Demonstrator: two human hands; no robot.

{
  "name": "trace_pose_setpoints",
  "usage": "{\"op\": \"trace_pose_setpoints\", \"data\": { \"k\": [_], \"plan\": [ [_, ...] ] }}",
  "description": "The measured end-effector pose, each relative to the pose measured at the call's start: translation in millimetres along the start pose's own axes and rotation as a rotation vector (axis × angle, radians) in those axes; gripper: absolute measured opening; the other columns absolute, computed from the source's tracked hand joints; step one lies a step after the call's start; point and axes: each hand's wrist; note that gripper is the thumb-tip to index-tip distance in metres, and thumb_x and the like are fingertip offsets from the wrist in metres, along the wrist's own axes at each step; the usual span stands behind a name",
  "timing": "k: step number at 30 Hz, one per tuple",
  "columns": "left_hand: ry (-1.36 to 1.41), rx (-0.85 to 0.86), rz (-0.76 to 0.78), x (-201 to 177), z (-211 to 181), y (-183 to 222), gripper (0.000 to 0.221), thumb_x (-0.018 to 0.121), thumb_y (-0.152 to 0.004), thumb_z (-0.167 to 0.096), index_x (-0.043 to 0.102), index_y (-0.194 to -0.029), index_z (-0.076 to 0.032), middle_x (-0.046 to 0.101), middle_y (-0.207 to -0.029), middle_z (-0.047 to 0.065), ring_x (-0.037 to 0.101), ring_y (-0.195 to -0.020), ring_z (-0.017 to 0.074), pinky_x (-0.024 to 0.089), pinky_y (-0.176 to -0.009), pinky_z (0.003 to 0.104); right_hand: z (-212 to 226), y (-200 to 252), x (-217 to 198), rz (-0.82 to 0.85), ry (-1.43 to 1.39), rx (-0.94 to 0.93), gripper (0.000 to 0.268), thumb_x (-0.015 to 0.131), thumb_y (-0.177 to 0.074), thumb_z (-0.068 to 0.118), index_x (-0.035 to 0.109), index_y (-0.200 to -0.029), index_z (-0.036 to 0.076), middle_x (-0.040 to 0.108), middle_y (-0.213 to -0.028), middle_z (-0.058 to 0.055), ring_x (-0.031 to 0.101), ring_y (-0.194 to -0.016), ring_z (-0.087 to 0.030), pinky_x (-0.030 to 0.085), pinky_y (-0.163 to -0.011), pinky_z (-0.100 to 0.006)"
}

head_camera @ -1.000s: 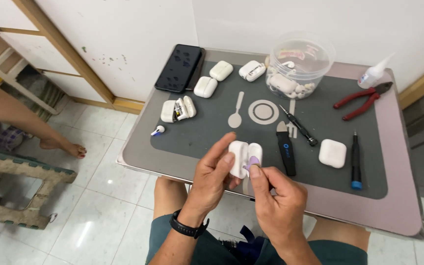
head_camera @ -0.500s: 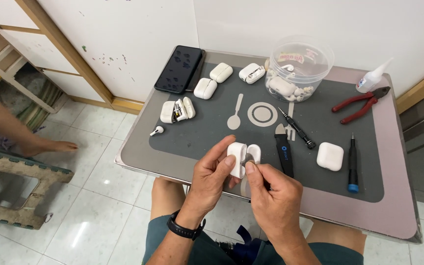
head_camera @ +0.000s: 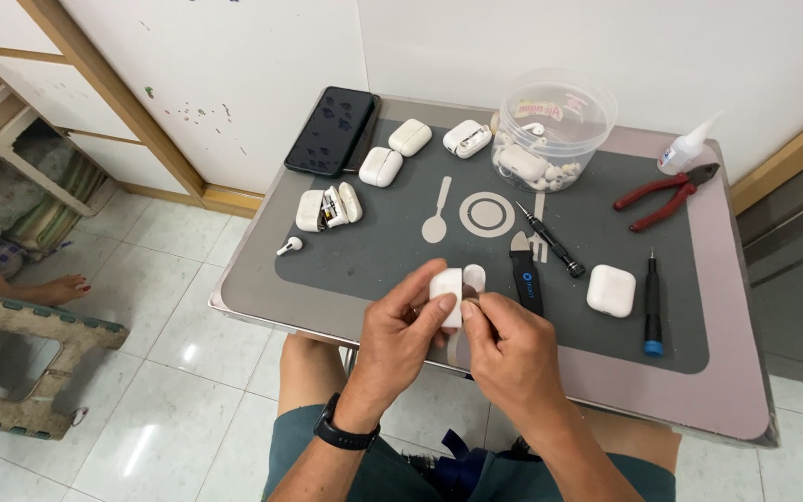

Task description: Prying open and disassembling an AirPod charging case using a small blade and other repair tools.

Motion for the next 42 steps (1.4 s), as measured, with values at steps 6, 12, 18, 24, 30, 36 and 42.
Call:
{"op": "trace_pose_setpoints", "data": {
  "k": [6, 12, 18, 24, 30, 36, 42],
  "plan": [
    [-0.070, 0.101, -0.180, 7, 17, -2, 0.042, 0.074, -0.092, -0.006, 0.065, -0.132, 0.003, 0.080, -0.099, 0.024, 0.074, -0.066, 0.0206, 0.063, -0.045, 0.029, -22, 5, 28, -0.219, 0.031, -0.126, 0.027, 0.065, -0.097, 0.003, 0.065, -0.071, 0.007, 0.060, -0.053, -0.010, 0.061, -0.047, -0.028, 0.044, -0.042, -0.030],
    [-0.174, 0.136, -0.317, 11, 24, -4, 0.041, 0.075, -0.091, -0.007, 0.068, -0.130, 0.001, 0.080, -0.100, 0.024, 0.077, -0.077, 0.0234, 0.067, -0.052, 0.034, -24, -2, 37, -0.293, 0.174, -0.261, 0.022, 0.067, -0.097, 0.003, 0.064, -0.075, 0.007, 0.059, -0.059, -0.008, 0.064, -0.057, -0.029, 0.049, -0.048, -0.034],
    [-0.270, 0.203, -0.412, 14, 21, -7, 0.039, 0.076, -0.090, -0.006, 0.070, -0.128, 0.003, 0.077, -0.103, 0.029, 0.075, -0.096, 0.0388, 0.066, -0.067, 0.045, -24, -6, 41, -0.277, 0.311, -0.316, 0.020, 0.071, -0.094, 0.005, 0.064, -0.076, 0.008, 0.059, -0.059, -0.007, 0.064, -0.054, -0.029, 0.048, -0.044, -0.035],
    [-0.273, 0.156, -0.483, 19, 16, -8, 0.038, 0.078, -0.089, -0.008, 0.072, -0.126, 0.000, 0.077, -0.101, 0.029, 0.076, -0.092, 0.0382, 0.066, -0.063, 0.045, -33, -7, 48, -0.269, 0.468, -0.366, 0.017, 0.071, -0.094, 0.010, 0.064, -0.079, 0.010, 0.058, -0.061, -0.004, 0.065, -0.056, -0.030, 0.047, -0.042, -0.038],
    [-0.169, 0.090, -0.483, 15, 23, -12, 0.038, 0.077, -0.090, -0.009, 0.071, -0.127, 0.000, 0.077, -0.099, 0.028, 0.075, -0.078, 0.0323, 0.065, -0.054, 0.040, -27, -19, 38, -0.142, 0.289, -0.220, 0.027, 0.070, -0.094, 0.012, 0.059, -0.069, 0.010, 0.053, -0.053, -0.010, 0.063, -0.054, -0.036, 0.044, -0.043, -0.040],
    [-0.010, -0.002, -0.372, 6, 30, -13, 0.039, 0.077, -0.091, -0.008, 0.070, -0.129, -0.002, 0.078, -0.091, 0.027, 0.074, -0.058, 0.0267, 0.067, -0.043, 0.034, -29, -37, 17, 0.091, -0.104, 0.047, 0.035, 0.071, -0.087, 0.016, 0.057, -0.055, 0.012, 0.050, -0.039, -0.007, 0.055, -0.040, -0.028, 0.041, -0.042, -0.032],
    [-0.163, 0.074, -0.418, 8, 39, -15, 0.039, 0.077, -0.091, -0.011, 0.070, -0.129, -0.003, 0.079, -0.093, 0.025, 0.075, -0.070, 0.0245, 0.067, -0.050, 0.037, -26, -21, 33, -0.146, 0.330, -0.329, 0.034, 0.067, -0.095, 0.011, 0.052, -0.065, 0.013, 0.051, -0.050, -0.007, 0.061, -0.052, -0.033, 0.047, -0.043, -0.037]
  ]
}}
Point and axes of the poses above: each hand's wrist, its own y-axis away from the middle knuckle, its own x-axis out of the palm, z = x × y
